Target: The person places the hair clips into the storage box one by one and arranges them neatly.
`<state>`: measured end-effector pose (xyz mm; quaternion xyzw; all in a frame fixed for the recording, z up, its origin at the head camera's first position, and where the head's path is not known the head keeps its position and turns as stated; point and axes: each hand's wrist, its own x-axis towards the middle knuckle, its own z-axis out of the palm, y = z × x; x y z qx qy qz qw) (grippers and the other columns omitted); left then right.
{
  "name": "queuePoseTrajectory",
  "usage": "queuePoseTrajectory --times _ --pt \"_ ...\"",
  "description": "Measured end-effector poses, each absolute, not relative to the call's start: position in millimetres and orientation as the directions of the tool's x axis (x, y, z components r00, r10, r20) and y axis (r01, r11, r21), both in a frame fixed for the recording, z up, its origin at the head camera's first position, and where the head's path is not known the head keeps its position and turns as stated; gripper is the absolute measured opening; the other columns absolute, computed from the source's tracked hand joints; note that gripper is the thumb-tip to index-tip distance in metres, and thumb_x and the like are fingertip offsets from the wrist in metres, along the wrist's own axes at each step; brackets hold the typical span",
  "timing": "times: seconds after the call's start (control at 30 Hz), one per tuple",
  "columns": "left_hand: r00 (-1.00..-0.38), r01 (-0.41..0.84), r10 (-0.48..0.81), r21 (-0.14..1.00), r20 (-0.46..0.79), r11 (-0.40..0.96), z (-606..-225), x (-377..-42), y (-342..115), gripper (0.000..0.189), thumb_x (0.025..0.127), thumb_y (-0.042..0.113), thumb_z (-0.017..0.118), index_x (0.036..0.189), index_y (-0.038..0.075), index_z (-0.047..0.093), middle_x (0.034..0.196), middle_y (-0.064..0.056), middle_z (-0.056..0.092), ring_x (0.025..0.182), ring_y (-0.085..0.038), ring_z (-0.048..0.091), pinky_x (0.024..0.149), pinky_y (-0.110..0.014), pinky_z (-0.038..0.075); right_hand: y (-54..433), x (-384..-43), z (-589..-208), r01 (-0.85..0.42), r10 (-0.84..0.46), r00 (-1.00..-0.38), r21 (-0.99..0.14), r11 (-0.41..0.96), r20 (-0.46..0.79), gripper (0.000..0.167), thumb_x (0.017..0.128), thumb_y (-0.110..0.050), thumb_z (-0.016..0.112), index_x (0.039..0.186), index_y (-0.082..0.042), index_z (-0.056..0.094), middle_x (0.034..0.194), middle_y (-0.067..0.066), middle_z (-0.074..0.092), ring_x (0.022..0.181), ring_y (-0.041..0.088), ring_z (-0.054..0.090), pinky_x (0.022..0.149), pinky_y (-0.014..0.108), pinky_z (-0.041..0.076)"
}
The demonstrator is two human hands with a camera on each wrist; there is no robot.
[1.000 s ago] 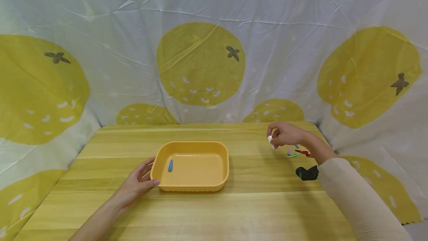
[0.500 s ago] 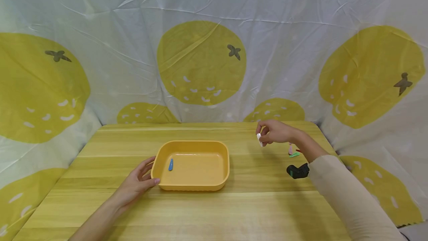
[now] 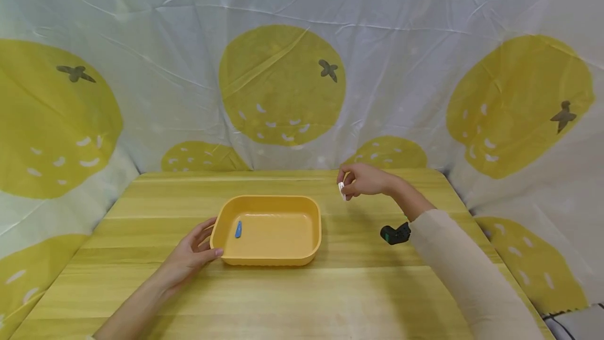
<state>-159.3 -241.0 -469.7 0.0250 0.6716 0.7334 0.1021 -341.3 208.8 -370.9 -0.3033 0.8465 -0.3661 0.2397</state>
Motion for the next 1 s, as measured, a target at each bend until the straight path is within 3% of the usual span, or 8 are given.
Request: queuePoseTrajectory --times 0.17,0.43,0.83,1.0 --pt "-0.979 -0.123 0.175 0.989 -0.108 -0.077 -469.3 -159.3 -239.7 0.086 0.090 -0.005 0.076 0.160 0.005 0.027 0.160 -0.022 0.032 0.142 -0.044 0.039 0.097 -0.030 0.051 189.0 -341.6 -365.0 -0.365 -0.714 -0.677 -0.762 0.535 -0.177 0.017 0.101 -0.007 0.064 0.115 0.001 0.057 0.091 0.011 0.072 0.094 0.039 0.071 0.085 0.048 0.056" --pt "-0.981 -0.127 0.154 0.989 -0.115 -0.071 -469.0 -158.8 -238.7 0.086 0.089 -0.006 0.076 0.160 0.005 0.028 0.160 -0.022 0.032 0.142 -0.044 0.038 0.097 -0.030 0.051 162.1 -341.8 -357.8 -0.374 -0.740 -0.647 -0.771 0.516 -0.182 0.012 0.102 -0.005 0.063 0.112 -0.001 0.058 0.093 0.013 0.073 0.089 0.027 0.072 0.087 0.054 0.055" --pt "-0.981 -0.128 0.158 0.990 -0.116 -0.066 -469.1 -159.8 -238.8 0.087 0.089 -0.006 0.077 0.160 0.005 0.028 0.160 -0.022 0.033 0.141 -0.044 0.040 0.096 -0.031 0.052 133.5 -347.2 -362.4 -0.395 -0.769 -0.616 -0.779 0.487 -0.168 0.011 0.101 -0.005 0.064 0.109 0.000 0.059 0.090 0.013 0.072 0.090 0.035 0.072 0.082 0.048 0.056" --pt "-0.980 -0.137 0.156 0.989 -0.127 -0.058 -468.6 -159.6 -238.9 0.086 0.089 -0.005 0.077 0.160 0.006 0.029 0.160 -0.021 0.033 0.140 -0.043 0.042 0.096 -0.030 0.051 118.9 -347.9 -365.2 -0.402 -0.784 -0.600 -0.787 0.468 -0.160 0.007 0.100 -0.002 0.063 0.104 -0.001 0.057 0.088 0.014 0.073 0.087 0.033 0.072 0.080 0.044 0.056"
